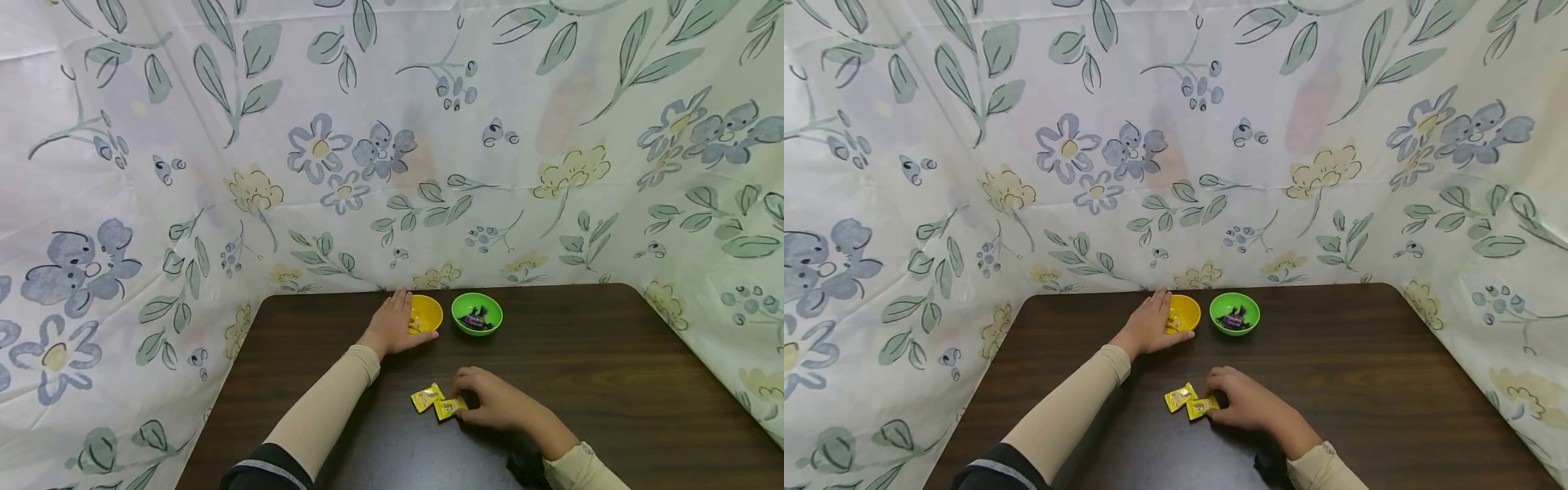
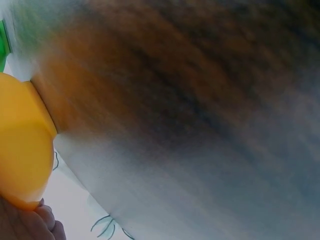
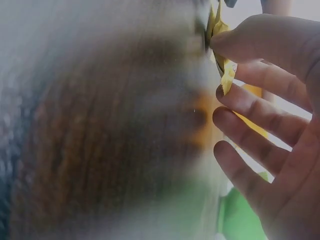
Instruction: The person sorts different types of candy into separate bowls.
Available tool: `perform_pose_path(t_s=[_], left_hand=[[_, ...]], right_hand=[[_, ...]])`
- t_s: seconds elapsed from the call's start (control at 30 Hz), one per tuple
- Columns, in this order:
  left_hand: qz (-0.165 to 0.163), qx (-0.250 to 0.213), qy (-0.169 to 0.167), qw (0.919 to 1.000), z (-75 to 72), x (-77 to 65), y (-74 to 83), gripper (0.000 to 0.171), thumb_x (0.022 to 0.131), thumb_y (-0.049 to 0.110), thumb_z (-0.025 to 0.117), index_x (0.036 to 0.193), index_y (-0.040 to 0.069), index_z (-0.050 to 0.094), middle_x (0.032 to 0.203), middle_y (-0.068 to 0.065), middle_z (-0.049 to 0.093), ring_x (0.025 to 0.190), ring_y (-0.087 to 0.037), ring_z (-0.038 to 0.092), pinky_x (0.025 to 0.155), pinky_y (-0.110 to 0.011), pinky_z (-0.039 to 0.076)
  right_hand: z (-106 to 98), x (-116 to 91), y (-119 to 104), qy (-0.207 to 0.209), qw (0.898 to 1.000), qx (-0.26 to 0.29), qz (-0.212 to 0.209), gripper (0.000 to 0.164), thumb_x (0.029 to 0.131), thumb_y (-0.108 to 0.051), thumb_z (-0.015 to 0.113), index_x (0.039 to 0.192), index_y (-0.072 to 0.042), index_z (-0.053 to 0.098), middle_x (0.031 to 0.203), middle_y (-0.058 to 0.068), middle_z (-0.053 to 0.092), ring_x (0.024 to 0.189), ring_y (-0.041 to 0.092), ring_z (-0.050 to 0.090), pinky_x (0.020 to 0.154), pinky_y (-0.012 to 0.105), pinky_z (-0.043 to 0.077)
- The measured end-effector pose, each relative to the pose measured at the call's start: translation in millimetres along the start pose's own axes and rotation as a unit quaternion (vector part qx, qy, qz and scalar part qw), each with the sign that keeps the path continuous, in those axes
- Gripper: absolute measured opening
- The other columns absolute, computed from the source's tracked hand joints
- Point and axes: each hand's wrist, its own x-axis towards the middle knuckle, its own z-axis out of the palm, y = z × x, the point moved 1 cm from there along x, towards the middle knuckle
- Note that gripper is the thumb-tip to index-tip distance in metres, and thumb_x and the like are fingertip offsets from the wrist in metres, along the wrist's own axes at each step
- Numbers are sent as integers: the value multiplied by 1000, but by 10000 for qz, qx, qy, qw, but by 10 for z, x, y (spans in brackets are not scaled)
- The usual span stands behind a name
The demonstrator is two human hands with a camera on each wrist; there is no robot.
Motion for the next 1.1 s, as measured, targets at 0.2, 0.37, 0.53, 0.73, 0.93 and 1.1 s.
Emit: perform_pose_path(t_s=[0.2, 0.37, 0.53, 0.73, 0.93, 1.1], left_hand=[[-18, 34, -20, 10000, -17, -4, -2, 118, 92, 90, 38, 169, 2, 21, 177, -17, 21, 166, -27, 20, 134, -42, 19], [-22, 82, -67, 9999, -17, -4, -1, 119, 91, 91, 36, 169, 2, 20, 177, -17, 20, 166, -27, 20, 134, -43, 19], [-19, 41, -47, 10000, -12, -8, -3, 120, 91, 91, 37, 169, 1, 21, 178, -17, 19, 166, -28, 20, 134, -43, 19], [-41, 28, -49, 10000, 0, -21, -3, 119, 91, 91, 37, 169, 2, 21, 178, -16, 19, 166, -28, 20, 134, -43, 18], [-42, -12, -39, 10000, -6, -17, 9, 117, 92, 88, 41, 169, 2, 21, 178, -17, 19, 166, -28, 20, 134, -43, 19], [-28, 31, -6, 10000, -5, -11, 9, 117, 92, 88, 40, 169, 2, 22, 177, -16, 21, 166, -28, 21, 134, -43, 19]], right_hand=[[-35, -15, 1, 57, 10000, 55, 6, 15, 96, -23, 79, 110, -24, 75, 109, -10, 66, 100, 5, 61, 89, 31, 57], [-50, -17, 10, 162, 9998, 62, 4, 16, 95, -20, 79, 110, -25, 74, 110, -11, 67, 101, 4, 62, 91, 33, 57], [-67, -2, 27, 251, 9996, 115, -73, 17, 95, -17, 80, 110, -23, 74, 109, -10, 67, 99, 5, 63, 90, 32, 58], [-100, 5, 43, 406, 9990, 85, -157, 18, 94, -15, 81, 110, -20, 75, 108, -9, 67, 98, 6, 63, 90, 31, 57], [-142, -4, 62, 564, 9983, -20, -151, 19, 93, -16, 82, 110, -20, 75, 107, -10, 66, 97, 5, 63, 89, 31, 58], [-177, -10, 72, 709, 9972, -49, -212, 18, 93, -16, 82, 110, -20, 75, 107, -9, 67, 97, 5, 63, 87, 32, 59]])
